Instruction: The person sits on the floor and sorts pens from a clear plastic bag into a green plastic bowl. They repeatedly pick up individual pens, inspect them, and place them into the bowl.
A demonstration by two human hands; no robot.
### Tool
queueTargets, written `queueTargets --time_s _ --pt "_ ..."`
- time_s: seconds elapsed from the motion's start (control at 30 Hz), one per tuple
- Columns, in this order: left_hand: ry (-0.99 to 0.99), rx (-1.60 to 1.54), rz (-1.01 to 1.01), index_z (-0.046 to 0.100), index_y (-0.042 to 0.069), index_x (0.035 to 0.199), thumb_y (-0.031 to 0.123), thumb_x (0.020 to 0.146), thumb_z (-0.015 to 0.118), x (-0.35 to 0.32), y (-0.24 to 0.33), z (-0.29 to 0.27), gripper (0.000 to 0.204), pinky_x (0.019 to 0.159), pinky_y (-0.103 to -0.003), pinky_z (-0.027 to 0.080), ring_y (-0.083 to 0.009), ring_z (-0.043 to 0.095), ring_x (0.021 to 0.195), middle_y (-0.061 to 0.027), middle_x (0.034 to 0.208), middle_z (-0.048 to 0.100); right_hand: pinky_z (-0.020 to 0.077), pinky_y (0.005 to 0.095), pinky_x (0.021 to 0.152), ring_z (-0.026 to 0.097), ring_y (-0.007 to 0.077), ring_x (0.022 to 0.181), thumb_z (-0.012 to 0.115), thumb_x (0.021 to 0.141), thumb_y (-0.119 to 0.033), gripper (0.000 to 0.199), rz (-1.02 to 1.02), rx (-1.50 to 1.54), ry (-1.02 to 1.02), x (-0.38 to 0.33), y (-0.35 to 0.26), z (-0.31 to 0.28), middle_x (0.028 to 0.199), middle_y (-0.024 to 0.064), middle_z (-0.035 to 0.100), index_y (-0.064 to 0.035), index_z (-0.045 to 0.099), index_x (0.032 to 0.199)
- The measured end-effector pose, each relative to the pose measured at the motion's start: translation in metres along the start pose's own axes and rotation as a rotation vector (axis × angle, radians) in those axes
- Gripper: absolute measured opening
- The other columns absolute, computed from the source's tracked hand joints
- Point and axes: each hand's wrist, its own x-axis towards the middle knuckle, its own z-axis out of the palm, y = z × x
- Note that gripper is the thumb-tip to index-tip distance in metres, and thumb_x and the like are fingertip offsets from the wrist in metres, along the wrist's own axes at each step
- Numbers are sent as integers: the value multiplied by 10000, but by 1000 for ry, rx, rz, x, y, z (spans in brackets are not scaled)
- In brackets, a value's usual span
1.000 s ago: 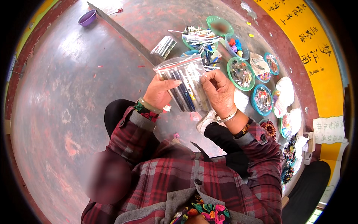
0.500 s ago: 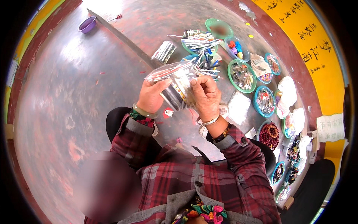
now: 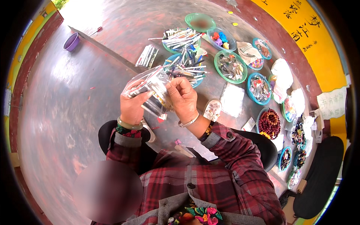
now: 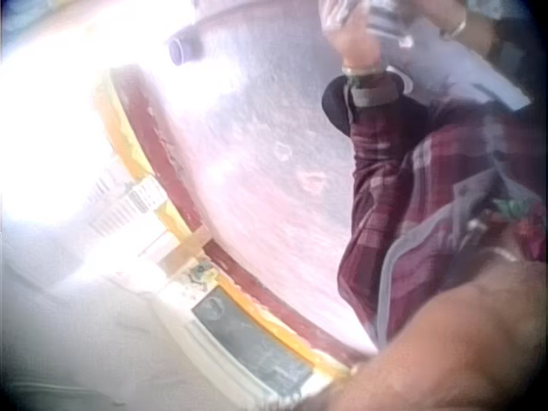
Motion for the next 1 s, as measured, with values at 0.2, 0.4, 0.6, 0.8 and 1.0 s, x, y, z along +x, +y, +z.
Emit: queueTargets --time_s 0.2,0.4,0.6,0.8,1.0 --pt "5 65 32 515 -62 1099 -92 701 539 0 4 -16 400 844 -353 482 -234 608 914 -153 1021 610 364 185 541 429 15 604 571 886 -95 80 -53 -66 -109 5 -6 -10 681 -58 499 -61 546 819" --pt "-50 -7 66 505 -73 1105 -51 684 554 -1 17 -32 424 853 -373 482 -259 609 933 -174 1028 610 462 225 610 590 87 676 548 896 -152 128 20 -104 119 58 20 -62 738 27 628 -44 594 845" --pt "-33 -27 81 511 -66 1112 -47 689 556 1 28 -32 426 860 -366 475 -260 606 948 -173 1039 611 488 313 617 643 227 654 628 743 -268 217 302 -979 180 79 123 -175 686 109 657 -60 668 787" --pt "0 4 49 512 -74 1128 -39 707 560 7 22 -34 425 861 -349 467 -246 605 949 -168 1042 614 488 359 719 641 274 772 644 690 -331 272 408 -1328 -95 63 145 -157 787 115 669 -101 688 829" --pt "21 -32 -13 561 -46 1049 -74 707 604 11 23 -24 347 813 -287 457 -171 594 890 -107 963 630 480 392 732 625 314 807 625 701 -330 266 415 -1383 -118 64 163 -153 836 128 661 -105 697 823"
